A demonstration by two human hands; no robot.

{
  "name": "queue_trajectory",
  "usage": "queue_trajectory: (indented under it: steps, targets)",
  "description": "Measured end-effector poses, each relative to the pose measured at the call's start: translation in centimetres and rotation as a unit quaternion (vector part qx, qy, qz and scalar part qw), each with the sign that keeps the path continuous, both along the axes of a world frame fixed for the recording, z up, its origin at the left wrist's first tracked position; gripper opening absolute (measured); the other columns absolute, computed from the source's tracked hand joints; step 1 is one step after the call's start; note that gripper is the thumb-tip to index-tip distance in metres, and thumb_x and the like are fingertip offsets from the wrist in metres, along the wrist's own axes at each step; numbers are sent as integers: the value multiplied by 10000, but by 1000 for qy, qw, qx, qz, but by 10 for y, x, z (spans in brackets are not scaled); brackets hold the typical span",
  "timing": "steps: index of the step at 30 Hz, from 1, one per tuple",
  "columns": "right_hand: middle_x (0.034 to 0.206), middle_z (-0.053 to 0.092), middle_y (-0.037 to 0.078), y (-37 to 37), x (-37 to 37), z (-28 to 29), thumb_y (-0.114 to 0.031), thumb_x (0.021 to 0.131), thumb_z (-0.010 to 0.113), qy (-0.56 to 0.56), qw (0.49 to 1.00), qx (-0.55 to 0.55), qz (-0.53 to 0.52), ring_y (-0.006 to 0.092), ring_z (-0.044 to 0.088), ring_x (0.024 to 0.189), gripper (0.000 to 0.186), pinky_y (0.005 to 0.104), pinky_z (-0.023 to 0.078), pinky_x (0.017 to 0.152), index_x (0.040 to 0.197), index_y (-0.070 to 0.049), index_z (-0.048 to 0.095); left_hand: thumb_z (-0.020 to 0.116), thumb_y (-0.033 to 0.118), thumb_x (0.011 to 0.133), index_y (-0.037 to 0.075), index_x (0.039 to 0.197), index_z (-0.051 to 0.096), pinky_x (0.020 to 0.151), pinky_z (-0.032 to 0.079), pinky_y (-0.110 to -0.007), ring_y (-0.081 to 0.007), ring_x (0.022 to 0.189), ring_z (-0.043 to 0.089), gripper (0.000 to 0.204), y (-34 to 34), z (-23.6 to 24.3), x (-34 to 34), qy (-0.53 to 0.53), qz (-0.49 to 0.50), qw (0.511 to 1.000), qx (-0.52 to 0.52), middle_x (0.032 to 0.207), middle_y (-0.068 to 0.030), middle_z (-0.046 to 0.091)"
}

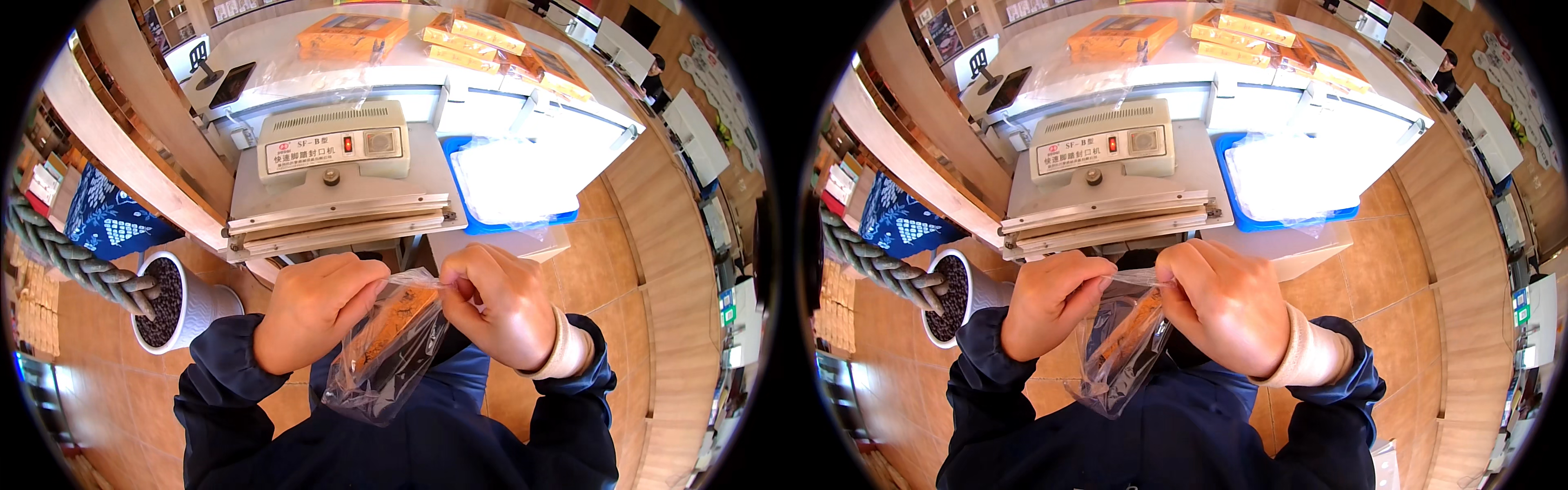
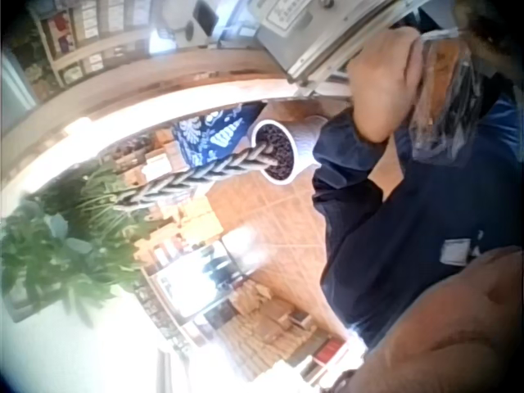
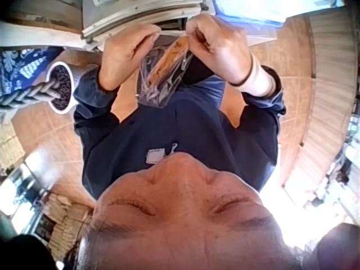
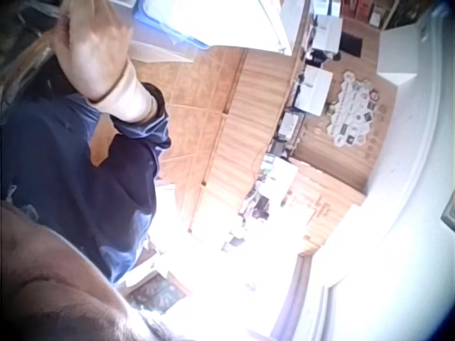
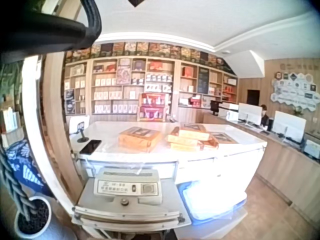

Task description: The person places orange product boxes into clear plastic bags and seals them using a heat sealing machine. The person handles the boxes one by one, aligns the bag opening on the machine, and presses the seal. The sealed packages are then stacked on the counter.

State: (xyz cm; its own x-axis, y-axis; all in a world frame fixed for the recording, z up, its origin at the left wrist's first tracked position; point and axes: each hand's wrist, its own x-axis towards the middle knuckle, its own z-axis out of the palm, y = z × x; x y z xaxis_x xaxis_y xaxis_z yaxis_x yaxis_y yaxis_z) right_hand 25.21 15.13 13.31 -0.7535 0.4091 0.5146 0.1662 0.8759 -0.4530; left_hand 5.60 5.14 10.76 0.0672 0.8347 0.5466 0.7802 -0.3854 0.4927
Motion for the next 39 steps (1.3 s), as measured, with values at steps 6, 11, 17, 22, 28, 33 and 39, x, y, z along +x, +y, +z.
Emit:
queue_trajectory:
  steps: [6, 11, 17, 22, 28, 33, 39]
  targets:
    - [626, 537, 82, -3, 4, 4, 21, 698, 634, -26, 997, -60, 28, 254, 562, 539, 163, 334, 424, 468, 784, -47, 513, 601, 22, 825, 18, 1080, 572, 619, 468, -280, -208, 716, 596, 257, -7, 3, -8, -41, -87, 991, -98, 861, -114, 605]
    - [610, 542, 86, -6, 11, 9, 31, 747, 620, -33, 992, -120, 33, 230, 566, 513, 143, 306, 430, 471, 850, -29, 540, 449, 49, 915, 11, 1352, 318, 911, 436, -328, -204, 1040, 539, 458, -24, -52, -30, -384, -154, 888, -202, 1204, -135, 510]
    - [598, 536, 59, -5, 25, 1, 95, 784, 568, -46, 972, -226, 38, 114, 533, 485, 153, 228, 377, 448, 892, 3, 512, 433, 99, 950, 27, 1377, 284, 979, 386, -318, -185, 1157, 464, 458, -81, -196, -56, -392, -101, 813, -418, 1279, -113, 455]
    - [591, 552, 42, -10, 27, -6, 105, 810, 537, -33, 961, -268, 61, 82, 532, 472, 150, 200, 378, 438, 924, 25, 482, 512, 183, 937, 26, 1373, 282, 982, 375, -307, -166, 1189, 427, 518, -95, -226, -11, -530, -114, 790, -287, 1332, -99, 405]
    - [745, 605, 73, -9, 28, -2, 79, 822, 522, 69, 949, -305, -38, 94, 561, 571, 173, 202, 429, 513, 982, 20, 490, 681, 123, 782, 8, 1258, 458, 916, 422, -314, -190, 1053, 526, 538, -74, -220, -16, -426, -60, 850, -302, 1187, -88, 531]
    - [1013, 628, 130, 43, 19, -1, -183, 932, 471, 176, 951, -225, -119, 148, 583, 817, 292, 253, 458, 690, 1145, 10, 520, 708, 145, 771, 12, 1263, 465, 726, 455, -250, -107, 866, 539, 564, -74, -210, -36, -556, -55, 734, -387, 1062, -32, 582]
    - [1170, 569, 160, 38, 11, -107, -242, 897, 572, 5, 878, -476, 53, 216, 557, 1059, 474, 333, 441, 899, 1274, 14, 442, 681, 98, 806, 39, 1220, 481, 827, 426, -248, -94, 953, 542, 463, -72, -206, -46, -585, -77, 712, -381, 1004, -22, 610]
